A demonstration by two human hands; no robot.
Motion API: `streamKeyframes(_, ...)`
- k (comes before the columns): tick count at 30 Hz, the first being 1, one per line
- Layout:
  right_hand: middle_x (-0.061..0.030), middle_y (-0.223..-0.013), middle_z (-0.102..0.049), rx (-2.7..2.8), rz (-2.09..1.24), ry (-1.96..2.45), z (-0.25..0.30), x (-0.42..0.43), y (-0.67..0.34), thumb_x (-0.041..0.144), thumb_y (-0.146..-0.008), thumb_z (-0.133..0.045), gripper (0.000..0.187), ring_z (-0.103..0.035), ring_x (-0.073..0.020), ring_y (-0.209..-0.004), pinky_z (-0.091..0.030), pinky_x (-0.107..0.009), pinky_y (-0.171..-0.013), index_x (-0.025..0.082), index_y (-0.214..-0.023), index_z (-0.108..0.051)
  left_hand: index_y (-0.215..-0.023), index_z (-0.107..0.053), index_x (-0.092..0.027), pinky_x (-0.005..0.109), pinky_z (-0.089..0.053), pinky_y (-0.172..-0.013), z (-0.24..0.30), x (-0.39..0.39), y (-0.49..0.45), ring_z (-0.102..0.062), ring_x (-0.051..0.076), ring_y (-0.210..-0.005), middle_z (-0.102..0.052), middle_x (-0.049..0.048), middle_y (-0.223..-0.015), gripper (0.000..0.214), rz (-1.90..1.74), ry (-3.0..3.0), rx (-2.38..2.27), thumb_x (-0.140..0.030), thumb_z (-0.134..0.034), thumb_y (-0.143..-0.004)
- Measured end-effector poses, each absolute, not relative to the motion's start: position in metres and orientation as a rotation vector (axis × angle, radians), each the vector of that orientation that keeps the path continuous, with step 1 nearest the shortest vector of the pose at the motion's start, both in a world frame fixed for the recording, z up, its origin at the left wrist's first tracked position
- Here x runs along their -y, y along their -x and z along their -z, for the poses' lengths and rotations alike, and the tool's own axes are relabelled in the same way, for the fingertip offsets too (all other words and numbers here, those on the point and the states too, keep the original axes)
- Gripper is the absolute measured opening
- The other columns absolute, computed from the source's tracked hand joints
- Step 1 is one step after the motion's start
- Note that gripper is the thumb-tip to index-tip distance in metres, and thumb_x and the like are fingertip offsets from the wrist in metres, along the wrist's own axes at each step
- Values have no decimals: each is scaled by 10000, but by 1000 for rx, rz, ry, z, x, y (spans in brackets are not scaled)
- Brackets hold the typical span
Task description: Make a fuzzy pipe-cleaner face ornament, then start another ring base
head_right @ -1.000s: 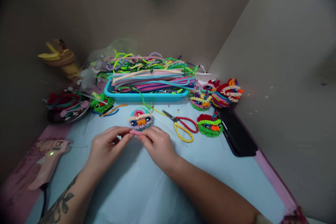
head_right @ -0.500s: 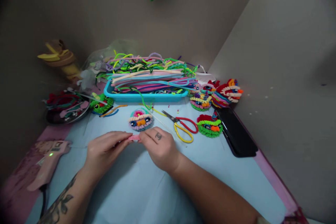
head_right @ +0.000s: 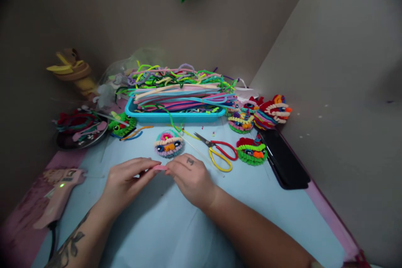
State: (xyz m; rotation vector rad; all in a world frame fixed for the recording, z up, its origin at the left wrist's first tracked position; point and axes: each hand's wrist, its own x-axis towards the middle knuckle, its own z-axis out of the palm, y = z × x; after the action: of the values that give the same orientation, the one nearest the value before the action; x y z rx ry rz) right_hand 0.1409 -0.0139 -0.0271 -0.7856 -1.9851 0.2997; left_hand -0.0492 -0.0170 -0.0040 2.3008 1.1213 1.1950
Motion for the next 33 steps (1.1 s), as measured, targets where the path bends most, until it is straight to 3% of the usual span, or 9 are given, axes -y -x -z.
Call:
streamKeyframes(13,-38,-761,-678,1918,-455,854,33,16,-136,171,-882,-558,91,-619,-152,-732,-529,-272,-690,193,-898,-645,-789,-733,-184,161,-475,-551,6,17,44,-654,106,-631,-732,8,-721,103,-1038,-1924,-1334,-164,-632,-780)
streamKeyframes(19,-44,-779,-686,1908,-433,871,34,16,-137,165,-882,-554,116,-625,-151,-743,-539,-277,-703,192,-927,-657,-867,-739,-173,177,-483,-511,6,17,43,-646,126,-626,-730,37,-758,165,-1076,-1770,-1381,-262,-692,-736)
streamKeyframes(26,-46,-791,-688,1894,-364,833,30,17,-137,175,-879,-559,146,-631,-153,-750,-548,-290,-715,195,-975,-667,-788,-740,-173,226,-503,-592,8,16,40,-650,154,-669,-733,50,-744,127,-995,-1551,-1264,-268,-662,-758)
streamKeyframes(33,-49,-786,-675,1941,-309,760,26,19,-138,176,-868,-568,112,-615,-157,-729,-541,-296,-687,192,-947,-645,-710,-711,-169,262,-488,-723,10,16,31,-609,155,-741,-681,50,-740,128,-1155,-1427,-1025,-291,-699,-745)
